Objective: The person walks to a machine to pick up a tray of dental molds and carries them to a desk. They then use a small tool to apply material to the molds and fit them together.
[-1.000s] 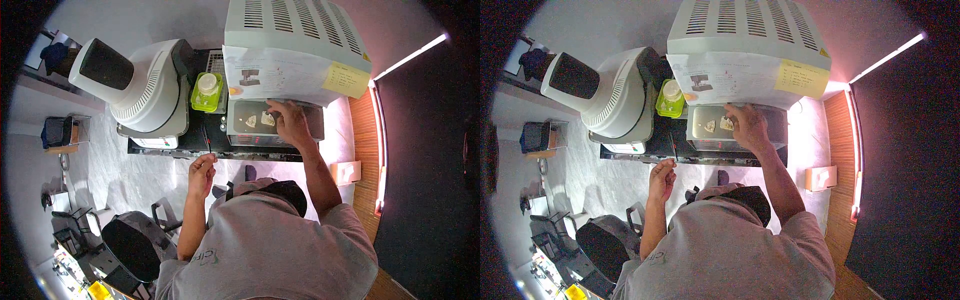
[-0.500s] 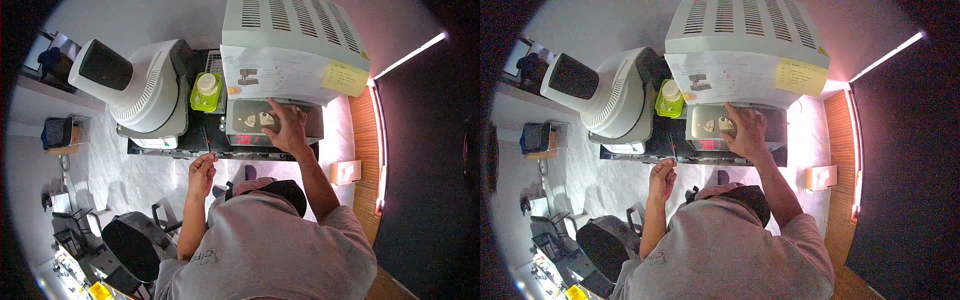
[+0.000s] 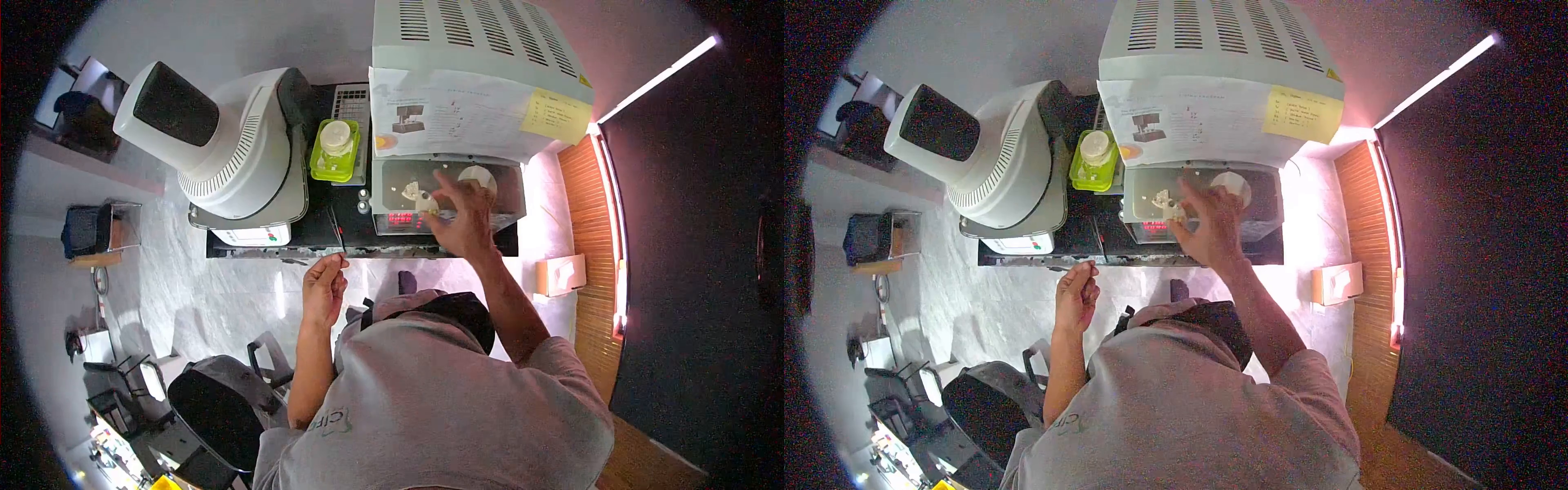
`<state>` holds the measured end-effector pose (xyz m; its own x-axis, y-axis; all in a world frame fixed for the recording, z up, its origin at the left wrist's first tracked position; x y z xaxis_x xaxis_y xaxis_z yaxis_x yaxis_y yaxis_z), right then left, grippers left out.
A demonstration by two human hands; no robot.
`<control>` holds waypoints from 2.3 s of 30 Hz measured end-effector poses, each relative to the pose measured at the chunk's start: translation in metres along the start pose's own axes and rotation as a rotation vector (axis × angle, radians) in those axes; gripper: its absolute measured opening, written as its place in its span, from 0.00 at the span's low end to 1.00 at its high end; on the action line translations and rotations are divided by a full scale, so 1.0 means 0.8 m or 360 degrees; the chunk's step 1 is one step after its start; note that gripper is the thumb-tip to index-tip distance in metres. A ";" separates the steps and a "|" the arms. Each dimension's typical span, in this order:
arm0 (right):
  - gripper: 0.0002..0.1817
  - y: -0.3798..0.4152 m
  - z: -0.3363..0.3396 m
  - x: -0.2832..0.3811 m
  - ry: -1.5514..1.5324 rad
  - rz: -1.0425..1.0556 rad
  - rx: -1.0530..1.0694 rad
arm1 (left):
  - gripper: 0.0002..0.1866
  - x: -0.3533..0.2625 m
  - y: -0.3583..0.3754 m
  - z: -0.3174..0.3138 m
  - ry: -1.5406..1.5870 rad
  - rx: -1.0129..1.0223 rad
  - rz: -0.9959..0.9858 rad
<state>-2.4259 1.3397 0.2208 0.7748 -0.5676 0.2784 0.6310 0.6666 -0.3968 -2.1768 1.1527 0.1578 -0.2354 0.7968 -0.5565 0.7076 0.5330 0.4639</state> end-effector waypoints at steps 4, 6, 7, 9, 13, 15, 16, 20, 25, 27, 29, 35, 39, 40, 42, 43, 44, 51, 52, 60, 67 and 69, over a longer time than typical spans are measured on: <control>0.40 0.015 0.009 0.054 -0.0109 0.0056 0.0020 | 0.11 -0.019 0.016 0.014 -0.0035 -0.0071 0.0040; 0.40 0.024 0.001 0.081 -0.0149 0.0119 -0.0031 | 0.11 -0.028 0.024 0.035 -0.0005 -0.0051 0.0025; 0.40 0.026 0.000 0.098 -0.0200 0.0145 0.0003 | 0.11 -0.036 0.031 0.045 0.0008 -0.0067 0.0026; 0.39 0.028 -0.007 0.132 -0.0321 0.0190 0.0062 | 0.12 -0.051 0.045 0.063 0.0021 -0.0136 0.0006; 0.38 0.032 -0.043 0.207 -0.0386 0.0325 0.0084 | 0.12 -0.090 0.083 0.113 0.0043 -0.0197 -0.0064; 0.37 0.032 -0.060 0.252 -0.0367 0.0416 0.0074 | 0.12 -0.114 0.106 0.137 0.0098 -0.0286 -0.0099; 0.37 0.032 -0.068 0.274 -0.0359 0.0461 0.0068 | 0.13 -0.126 0.117 0.152 0.0127 -0.0291 -0.0137; 0.37 0.028 -0.097 0.368 -0.0388 0.0626 0.0227 | 0.14 -0.172 0.155 0.225 0.0208 -0.0321 -0.0305; 0.36 0.020 -0.159 0.476 -0.0581 0.0885 0.0283 | 0.16 -0.214 0.191 0.310 0.0398 -0.0477 -0.0502; 0.36 0.012 -0.178 0.517 -0.0617 0.0974 0.0340 | 0.16 -0.233 0.196 0.335 0.0479 -0.0526 -0.0564; 0.35 0.004 -0.197 0.560 -0.0685 0.1055 0.0375 | 0.15 -0.256 0.199 0.354 0.0539 -0.0614 -0.0580; 0.33 -0.050 -0.255 0.692 -0.0733 0.1223 0.0481 | 0.16 -0.362 0.176 0.404 0.0657 -0.0801 -0.0663; 0.33 -0.107 -0.313 0.789 -0.0743 0.1300 0.0491 | 0.17 -0.458 0.137 0.454 0.0696 -0.0849 -0.0678; 0.33 -0.120 -0.327 0.812 -0.0773 0.1311 0.0504 | 0.17 -0.483 0.129 0.464 0.0704 -0.0879 -0.0653; 0.33 -0.153 -0.352 0.869 -0.0822 0.1359 0.0485 | 0.17 -0.541 0.118 0.487 0.0633 -0.0862 -0.0672; 0.32 -0.168 -0.364 0.897 -0.0818 0.1380 0.0479 | 0.18 -0.573 0.111 0.496 0.0594 -0.0835 -0.0689; 0.32 -0.182 -0.374 0.926 -0.0831 0.1389 0.0495 | 0.18 -0.602 0.106 0.506 0.0563 -0.0807 -0.0703; 0.31 -0.268 -0.446 1.112 -0.0840 0.1563 0.0474 | 0.17 -0.748 0.078 0.623 0.0697 -0.0953 -0.0959; 0.30 -0.277 -0.457 1.140 -0.0843 0.1588 0.0453 | 0.17 -0.766 0.073 0.645 0.0755 -0.0944 -0.0964; 0.31 -0.313 -0.553 1.392 -0.0873 0.1699 0.0457 | 0.17 -0.930 0.057 0.854 0.1121 -0.0926 -0.0940; 0.29 -0.335 -0.631 1.632 -0.0931 0.1755 0.0541 | 0.18 -1.169 0.092 1.009 0.0836 -0.0957 -0.0984; 0.29 -0.335 -0.655 1.690 -0.0975 0.1749 0.0556 | 0.18 -1.230 0.105 1.040 0.0751 -0.0966 -0.1030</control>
<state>-1.5687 0.1406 0.2454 0.7224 0.6001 0.3436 -0.4345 0.7804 -0.4496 -1.3314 0.1766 0.1708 -0.7879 0.2634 -0.5566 -0.0783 0.8537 0.5148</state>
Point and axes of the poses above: each hand's wrist, its own y-axis away from the middle knuckle, its own z-axis out of the back of the hand, x = y × z, the point moved 1 cm from there along -y, towards the middle knuckle, and after that the axes turned 13 degrees about y, right-handed, at the moved point
